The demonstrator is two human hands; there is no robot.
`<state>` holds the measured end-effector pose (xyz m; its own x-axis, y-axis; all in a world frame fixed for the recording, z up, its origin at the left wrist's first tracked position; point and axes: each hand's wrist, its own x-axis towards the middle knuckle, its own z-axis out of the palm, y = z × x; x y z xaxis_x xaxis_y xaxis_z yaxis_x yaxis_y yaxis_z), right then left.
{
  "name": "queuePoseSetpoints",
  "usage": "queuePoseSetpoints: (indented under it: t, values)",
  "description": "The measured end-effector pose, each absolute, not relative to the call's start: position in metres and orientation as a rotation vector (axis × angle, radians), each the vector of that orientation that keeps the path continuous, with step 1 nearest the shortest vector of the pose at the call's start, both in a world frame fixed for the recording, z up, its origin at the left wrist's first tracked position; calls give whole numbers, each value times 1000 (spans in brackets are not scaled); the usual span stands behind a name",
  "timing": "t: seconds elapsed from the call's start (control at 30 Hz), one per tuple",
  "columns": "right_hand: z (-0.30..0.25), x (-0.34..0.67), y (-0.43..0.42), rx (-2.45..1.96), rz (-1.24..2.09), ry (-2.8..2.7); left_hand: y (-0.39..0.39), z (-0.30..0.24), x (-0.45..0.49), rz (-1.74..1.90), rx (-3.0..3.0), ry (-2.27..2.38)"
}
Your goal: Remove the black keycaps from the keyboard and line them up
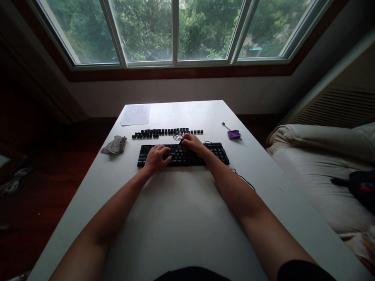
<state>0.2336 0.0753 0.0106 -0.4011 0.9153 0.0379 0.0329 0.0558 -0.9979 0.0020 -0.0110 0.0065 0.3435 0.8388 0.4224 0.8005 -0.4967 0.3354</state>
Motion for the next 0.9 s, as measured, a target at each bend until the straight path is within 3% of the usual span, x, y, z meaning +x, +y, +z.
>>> queuePoseSetpoints:
  t: [0.7, 0.9]
  values:
    - [5, 236, 79, -970, 1529, -1526, -6, 13, 1, 849, 2414, 1398]
    - [4, 237, 79, -958, 1581, -1446, 20, 13, -13, 893, 2268, 1571]
